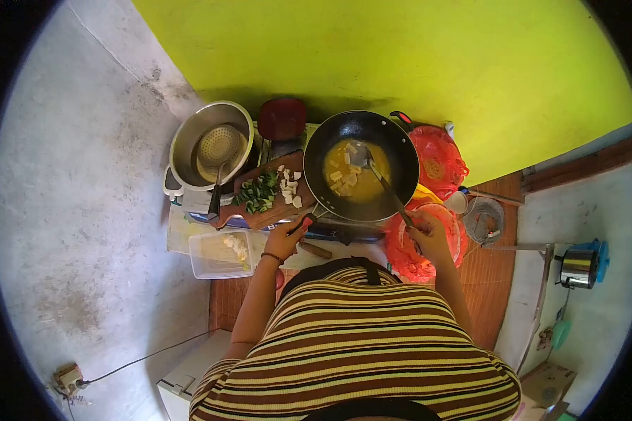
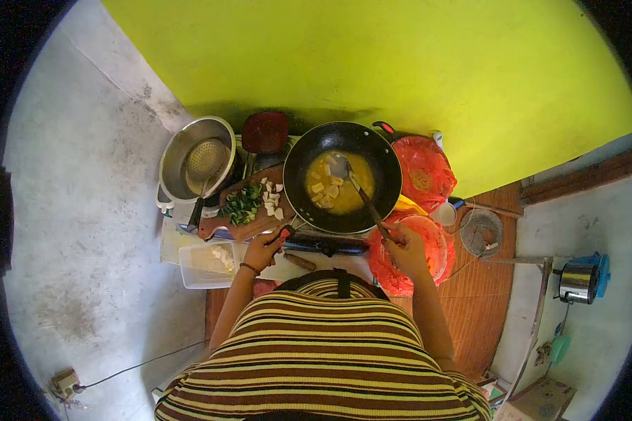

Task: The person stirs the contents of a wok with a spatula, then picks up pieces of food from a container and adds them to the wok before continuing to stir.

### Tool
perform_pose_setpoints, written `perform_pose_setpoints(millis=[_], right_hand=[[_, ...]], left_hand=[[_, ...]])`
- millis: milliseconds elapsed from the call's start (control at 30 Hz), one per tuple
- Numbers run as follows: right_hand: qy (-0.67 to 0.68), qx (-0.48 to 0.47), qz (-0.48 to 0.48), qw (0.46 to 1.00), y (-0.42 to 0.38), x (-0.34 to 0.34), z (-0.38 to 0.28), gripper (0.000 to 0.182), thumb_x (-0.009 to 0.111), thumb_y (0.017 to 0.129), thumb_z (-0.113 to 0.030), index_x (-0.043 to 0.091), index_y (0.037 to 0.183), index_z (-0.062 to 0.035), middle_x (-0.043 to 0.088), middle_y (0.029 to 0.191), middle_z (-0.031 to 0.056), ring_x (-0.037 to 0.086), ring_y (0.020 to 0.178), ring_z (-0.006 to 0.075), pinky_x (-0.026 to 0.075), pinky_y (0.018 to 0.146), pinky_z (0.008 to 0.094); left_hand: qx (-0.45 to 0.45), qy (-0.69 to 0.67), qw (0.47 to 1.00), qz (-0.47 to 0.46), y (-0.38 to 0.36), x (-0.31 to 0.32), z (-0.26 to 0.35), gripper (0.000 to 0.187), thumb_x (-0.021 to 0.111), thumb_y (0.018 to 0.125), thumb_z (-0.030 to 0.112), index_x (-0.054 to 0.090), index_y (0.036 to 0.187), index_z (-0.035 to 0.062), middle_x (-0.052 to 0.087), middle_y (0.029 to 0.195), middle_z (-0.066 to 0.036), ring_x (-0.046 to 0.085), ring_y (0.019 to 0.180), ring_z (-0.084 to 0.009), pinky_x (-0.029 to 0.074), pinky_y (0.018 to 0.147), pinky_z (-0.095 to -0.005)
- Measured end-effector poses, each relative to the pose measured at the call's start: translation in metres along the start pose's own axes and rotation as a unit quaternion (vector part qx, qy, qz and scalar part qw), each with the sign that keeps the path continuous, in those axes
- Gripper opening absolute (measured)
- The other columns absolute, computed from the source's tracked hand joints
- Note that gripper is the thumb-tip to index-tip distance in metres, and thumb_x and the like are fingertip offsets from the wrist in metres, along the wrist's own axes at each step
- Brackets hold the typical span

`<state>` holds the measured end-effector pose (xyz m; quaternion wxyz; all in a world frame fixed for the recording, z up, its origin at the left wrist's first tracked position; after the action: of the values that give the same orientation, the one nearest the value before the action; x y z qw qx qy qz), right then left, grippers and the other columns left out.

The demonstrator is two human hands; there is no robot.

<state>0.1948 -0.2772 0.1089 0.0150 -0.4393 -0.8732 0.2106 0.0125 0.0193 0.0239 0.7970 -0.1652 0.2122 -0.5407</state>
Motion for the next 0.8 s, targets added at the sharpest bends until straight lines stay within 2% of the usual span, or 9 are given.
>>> perform_pose_setpoints(millis=[133,267,367,433,567,667,800], right_hand=[[-0.048,0.009,-0.028,0.998,-0.015,-0.001,-0.018,0.035,0.056,0.081,0.001,0.057,0.116,-0.0035,0.056,0.069,0.0010,0.047,0.054,0.0058,0.037,0.049,0.0196],[-0.082,0.012,-0.065,0.994,-0.019,-0.004,-0.010,0.034,0.057,0.079,0.000,0.060,0.113,-0.0044,0.058,0.074,0.0015,0.050,0.061,0.0075,0.042,0.057,0.0208],[-0.131,-0.053,-0.080,0.987,-0.012,-0.008,0.012,0.038,0.056,0.079,0.004,0.057,0.116,-0.0043,0.057,0.076,0.0003,0.047,0.054,0.0034,0.037,0.047,0.0175],[-0.158,-0.088,-0.048,0.982,-0.007,-0.005,0.018,0.037,0.056,0.080,0.004,0.057,0.116,-0.0040,0.058,0.078,0.0009,0.047,0.056,0.0035,0.038,0.049,0.0185],[-0.174,-0.138,0.024,0.975,0.000,0.008,0.017,0.036,0.056,0.080,0.003,0.057,0.116,-0.0037,0.059,0.076,0.0012,0.048,0.058,0.0034,0.039,0.052,0.0196],[-0.106,-0.074,0.055,0.990,0.001,0.012,0.004,0.033,0.056,0.079,-0.002,0.060,0.112,-0.0055,0.055,0.066,0.0014,0.047,0.055,0.0063,0.037,0.050,0.0216],[-0.040,-0.040,0.099,0.994,0.004,0.007,0.000,0.034,0.055,0.080,-0.002,0.056,0.115,-0.0046,0.052,0.061,0.0007,0.045,0.048,0.0050,0.033,0.044,0.0214]], left_hand=[[-0.004,-0.014,1.000,0.004,0.004,0.000,-0.007,0.031,0.059,0.087,0.019,0.061,0.117,0.0088,0.060,0.068,-0.003,0.049,0.041,-0.0075,0.040,0.037,-0.0224],[-0.022,-0.001,1.000,-0.013,0.001,-0.001,-0.001,0.044,0.059,0.085,0.021,0.052,0.128,0.0165,0.055,0.065,0.001,0.046,0.045,-0.0065,0.040,0.042,-0.0209],[-0.013,-0.005,1.000,-0.008,0.002,0.000,-0.003,0.040,0.059,0.086,0.020,0.054,0.126,0.0148,0.057,0.066,0.000,0.046,0.043,-0.0066,0.040,0.041,-0.0213],[0.004,-0.011,1.000,0.003,0.002,0.001,-0.004,0.034,0.059,0.088,0.020,0.059,0.120,0.0108,0.060,0.068,-0.003,0.047,0.040,-0.0072,0.040,0.037,-0.0225],[-0.008,0.007,1.000,-0.003,0.002,0.000,-0.003,0.037,0.059,0.087,0.020,0.056,0.124,0.0151,0.060,0.069,-0.002,0.047,0.040,-0.0071,0.041,0.038,-0.0224],[0.001,0.005,1.000,-0.002,0.003,-0.001,-0.008,0.038,0.058,0.087,0.019,0.055,0.126,0.0172,0.060,0.069,-0.003,0.048,0.041,-0.0073,0.041,0.038,-0.0223],[0.003,0.013,1.000,0.000,0.002,0.000,-0.005,0.038,0.058,0.087,0.019,0.055,0.125,0.0186,0.061,0.069,-0.003,0.049,0.041,-0.0076,0.041,0.038,-0.0222]])
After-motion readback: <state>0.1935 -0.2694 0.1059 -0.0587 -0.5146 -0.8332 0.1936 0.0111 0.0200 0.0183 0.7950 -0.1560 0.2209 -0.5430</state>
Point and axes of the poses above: each hand's wrist, its own y-axis towards the middle knuckle, its own x-axis out of the palm, z = x × y, the point moved 1 cm from there along y, towards the middle knuckle
